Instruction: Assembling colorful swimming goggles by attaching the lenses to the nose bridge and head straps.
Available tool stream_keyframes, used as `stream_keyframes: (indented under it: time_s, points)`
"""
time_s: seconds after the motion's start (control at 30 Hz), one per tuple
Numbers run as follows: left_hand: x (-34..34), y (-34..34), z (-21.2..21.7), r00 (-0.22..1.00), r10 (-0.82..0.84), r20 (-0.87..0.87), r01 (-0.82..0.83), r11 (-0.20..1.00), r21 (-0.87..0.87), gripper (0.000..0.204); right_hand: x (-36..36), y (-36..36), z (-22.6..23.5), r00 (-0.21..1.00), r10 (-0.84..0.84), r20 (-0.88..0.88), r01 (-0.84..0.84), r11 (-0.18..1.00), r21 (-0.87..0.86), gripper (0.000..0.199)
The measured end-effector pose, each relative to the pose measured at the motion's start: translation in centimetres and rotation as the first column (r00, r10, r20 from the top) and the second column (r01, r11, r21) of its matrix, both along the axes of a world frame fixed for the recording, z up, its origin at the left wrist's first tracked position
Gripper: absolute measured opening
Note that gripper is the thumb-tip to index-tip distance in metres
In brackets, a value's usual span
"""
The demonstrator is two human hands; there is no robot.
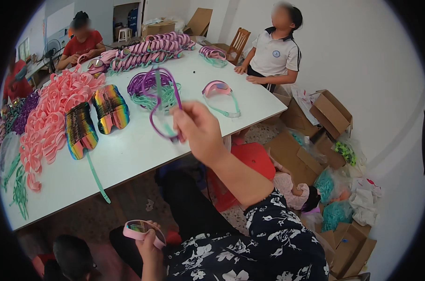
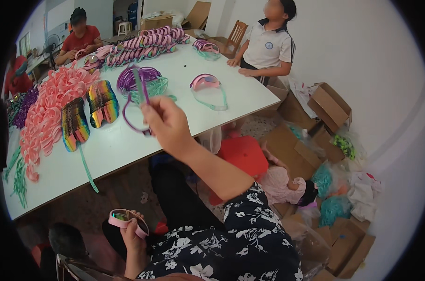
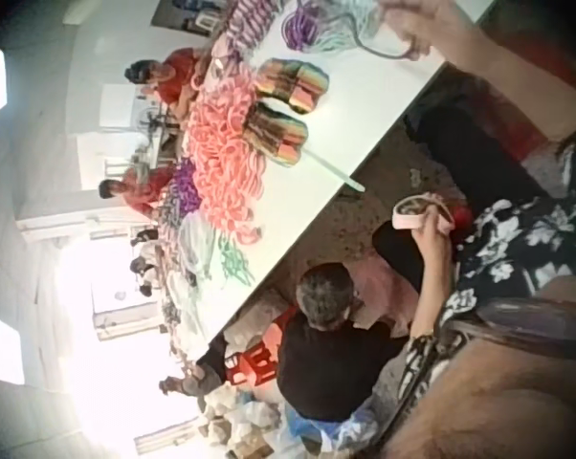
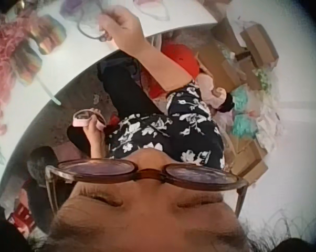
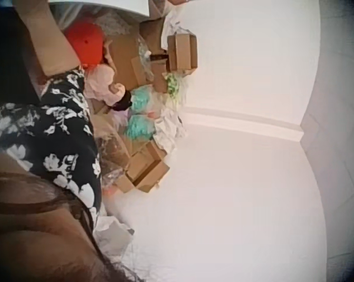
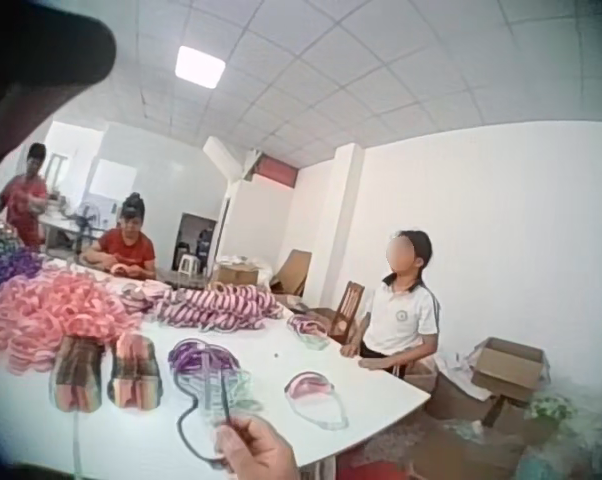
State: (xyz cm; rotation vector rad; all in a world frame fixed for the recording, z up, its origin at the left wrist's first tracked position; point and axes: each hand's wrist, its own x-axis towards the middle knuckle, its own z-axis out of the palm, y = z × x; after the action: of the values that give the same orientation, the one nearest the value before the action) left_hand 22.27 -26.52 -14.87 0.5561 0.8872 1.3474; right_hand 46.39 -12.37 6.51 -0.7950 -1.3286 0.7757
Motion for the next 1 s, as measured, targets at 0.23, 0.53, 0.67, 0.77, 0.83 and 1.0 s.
stream_keyframes:
  time_s: [0.23,0.53,0.67,0.77,0.83,1.0]
  points:
    - [1.2,-1.2,6.1,0.990,-0.139,0.004,0.139,0.990,-0.015,0.034,-3.0,-9.7,-9.8,0.918,-0.104,0.383,-0.017,0.954,0.300,0.010]
    - [3.6,0.1,2.4,0.957,-0.282,0.062,0.288,0.948,-0.135,0.037,-4.7,-14.1,-18.5,0.945,0.026,0.326,0.059,0.967,-0.247,0.025]
    - [4.0,-0.5,2.2,0.961,-0.258,0.098,0.266,0.961,-0.077,0.037,-4.4,-14.4,-19.2,0.941,0.062,0.332,0.036,0.959,-0.281,0.027]
    - [4.0,-0.5,2.0,0.967,-0.249,0.058,0.254,0.962,-0.098,0.038,-4.4,-14.1,-18.9,0.934,0.029,0.356,0.069,0.964,-0.257,0.028]
    - [3.9,-0.5,1.9,0.970,-0.243,0.030,0.245,0.964,-0.100,0.037,-4.4,-14.3,-18.8,0.936,0.067,0.346,0.072,0.925,-0.374,0.028]
    - [3.4,-0.8,1.8,0.972,-0.234,-0.025,0.234,0.972,-0.028,0.034,-4.8,-14.3,-19.5,0.949,0.058,0.309,0.050,0.942,-0.331,0.027]
